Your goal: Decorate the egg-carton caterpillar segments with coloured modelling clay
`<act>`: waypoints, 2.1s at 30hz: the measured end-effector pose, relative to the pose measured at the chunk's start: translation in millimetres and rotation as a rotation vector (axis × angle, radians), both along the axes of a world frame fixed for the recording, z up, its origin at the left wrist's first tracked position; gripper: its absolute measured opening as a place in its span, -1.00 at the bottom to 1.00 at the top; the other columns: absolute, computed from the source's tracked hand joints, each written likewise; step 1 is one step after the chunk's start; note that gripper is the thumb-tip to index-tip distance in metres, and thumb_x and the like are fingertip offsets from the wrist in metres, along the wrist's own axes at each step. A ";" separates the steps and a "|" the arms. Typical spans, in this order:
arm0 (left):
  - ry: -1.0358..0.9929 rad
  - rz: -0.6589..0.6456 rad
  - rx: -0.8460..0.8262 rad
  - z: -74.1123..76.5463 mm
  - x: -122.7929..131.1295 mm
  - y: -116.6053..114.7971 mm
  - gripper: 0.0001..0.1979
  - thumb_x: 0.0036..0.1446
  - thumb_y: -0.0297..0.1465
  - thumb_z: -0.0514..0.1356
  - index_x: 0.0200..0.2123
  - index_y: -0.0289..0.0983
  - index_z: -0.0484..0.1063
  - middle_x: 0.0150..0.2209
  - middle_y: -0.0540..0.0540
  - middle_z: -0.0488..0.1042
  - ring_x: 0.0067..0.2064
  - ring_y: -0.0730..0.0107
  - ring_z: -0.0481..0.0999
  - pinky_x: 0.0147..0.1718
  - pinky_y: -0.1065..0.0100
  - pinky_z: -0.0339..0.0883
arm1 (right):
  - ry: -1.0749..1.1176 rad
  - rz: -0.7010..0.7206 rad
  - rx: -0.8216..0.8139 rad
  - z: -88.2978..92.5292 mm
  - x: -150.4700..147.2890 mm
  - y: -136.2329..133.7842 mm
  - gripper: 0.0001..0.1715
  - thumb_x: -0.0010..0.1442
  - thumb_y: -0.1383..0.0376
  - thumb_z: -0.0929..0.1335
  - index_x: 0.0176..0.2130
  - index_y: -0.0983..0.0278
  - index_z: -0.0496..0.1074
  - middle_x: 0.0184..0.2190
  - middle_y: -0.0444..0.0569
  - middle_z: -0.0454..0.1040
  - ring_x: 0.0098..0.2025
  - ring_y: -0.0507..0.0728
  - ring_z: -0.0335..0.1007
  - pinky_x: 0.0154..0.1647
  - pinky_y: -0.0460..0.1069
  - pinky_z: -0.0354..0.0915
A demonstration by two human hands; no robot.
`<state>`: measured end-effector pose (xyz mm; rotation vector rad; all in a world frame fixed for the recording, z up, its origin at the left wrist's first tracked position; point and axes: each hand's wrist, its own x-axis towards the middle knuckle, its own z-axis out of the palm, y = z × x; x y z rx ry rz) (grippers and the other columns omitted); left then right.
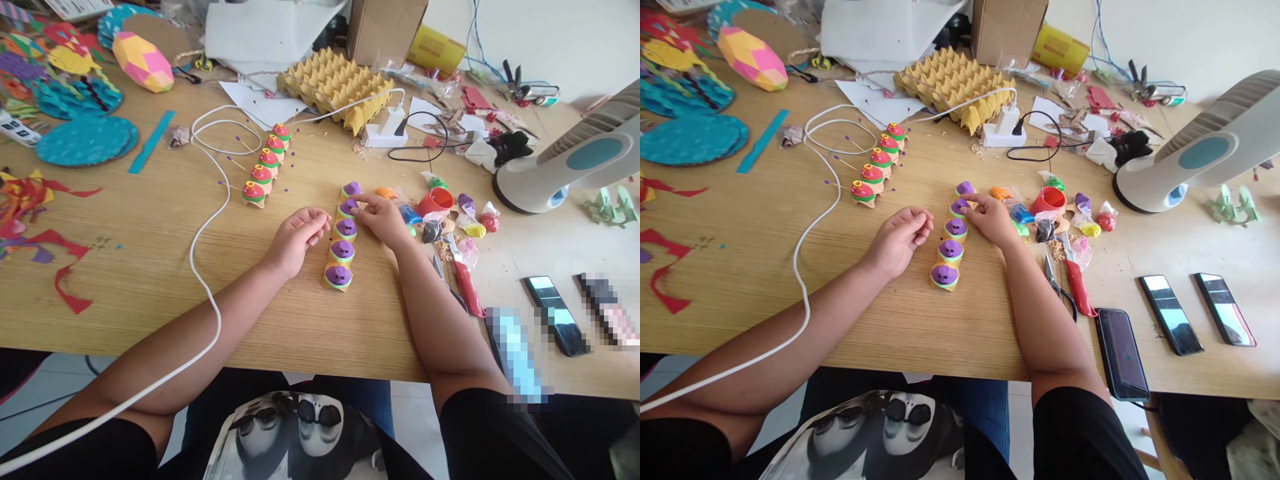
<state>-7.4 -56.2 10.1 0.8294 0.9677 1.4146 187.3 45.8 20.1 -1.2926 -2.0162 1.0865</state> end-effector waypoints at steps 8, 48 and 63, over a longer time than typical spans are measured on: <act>-0.009 0.007 -0.008 2.2 0.5 -0.3 -0.82 0.11 -0.30 0.34 -0.33 -0.29 0.50 -0.39 -0.02 0.44 -0.46 0.60 0.28 -0.54 0.51 0.10 | 0.044 -0.035 -0.001 -2.2 -0.7 1.9 -0.47 0.21 -0.04 0.41 -0.01 0.26 0.56 -0.55 -0.16 0.26 -0.46 0.05 0.07 -0.40 -0.02 0.06; -0.023 0.024 -0.045 4.8 0.3 -0.9 -0.85 0.04 -0.34 0.35 -0.35 -0.28 0.49 -0.41 -0.01 0.44 -0.46 0.59 0.30 -0.54 0.51 0.10 | 0.000 0.019 -0.001 -2.2 5.9 4.4 -0.38 0.18 -0.09 0.44 0.05 0.27 0.58 -0.64 -0.25 0.01 -0.53 -0.02 -0.13 -0.50 -0.03 -0.12; -0.038 0.019 -0.045 4.3 0.1 -0.6 -0.86 0.03 -0.36 0.34 -0.34 -0.30 0.50 -0.41 -0.01 0.44 -0.46 0.60 0.29 -0.54 0.53 0.09 | 0.031 0.060 0.020 -1.3 6.9 4.3 -0.36 0.24 -0.11 0.39 0.01 0.35 0.58 -0.61 -0.24 0.06 -0.52 -0.03 -0.08 -0.49 -0.05 -0.06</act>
